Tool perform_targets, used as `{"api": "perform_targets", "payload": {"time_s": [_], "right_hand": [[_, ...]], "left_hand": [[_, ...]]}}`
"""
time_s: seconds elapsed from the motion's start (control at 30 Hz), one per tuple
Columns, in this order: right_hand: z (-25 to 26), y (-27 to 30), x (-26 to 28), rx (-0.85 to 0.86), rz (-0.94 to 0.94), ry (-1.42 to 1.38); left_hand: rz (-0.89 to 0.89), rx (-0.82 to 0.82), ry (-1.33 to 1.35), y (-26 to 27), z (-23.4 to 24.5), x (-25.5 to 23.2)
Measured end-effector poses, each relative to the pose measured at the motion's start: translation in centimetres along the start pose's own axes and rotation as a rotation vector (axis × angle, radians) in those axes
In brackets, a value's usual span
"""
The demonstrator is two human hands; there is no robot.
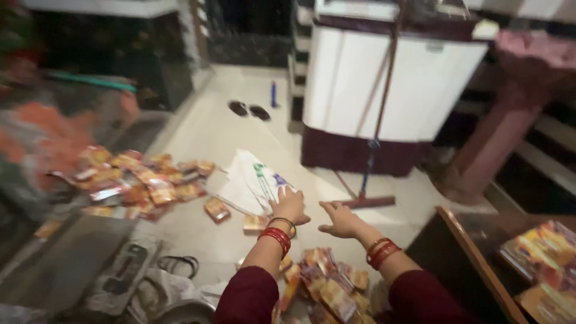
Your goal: The person stacks small orange boxes on a table and secures them with a tape dispenser. They then gather loose boxes from the floor, place them into a white cloth bag, and proceed to pack the boxes into clear plastic bags using the tape dispenser to seal them.
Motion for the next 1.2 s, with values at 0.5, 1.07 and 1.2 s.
{"api": "perform_targets", "payload": {"time_s": [0.5,1.07,1.2], "right_hand": [[-30.1,2.7,-13.0,0.264,-0.269,-0.553],[-34.4,3.8,-23.8,0.300,-0.535,-0.956],[-34.7,4.1,-21.8,0.114,-0.402,-0.806]], "left_hand": [[-0.020,0.520,0.112,-11.0,-35.0,0.7],[-0.091,0.380,0.209,-17.1,-36.3,-1.5],[-0.252,0.444,0.185,-16.9,-39.4,-3.3]]}}
Point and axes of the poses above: each hand's wrist, its own y-axis away from the middle knuckle, its own z-axis out of the back of the hand, x = y × z, the point moved 8 cm from there along -y, towards the middle knuckle, and after that the axes turned 11 degrees about z, right-handed, at the moved point
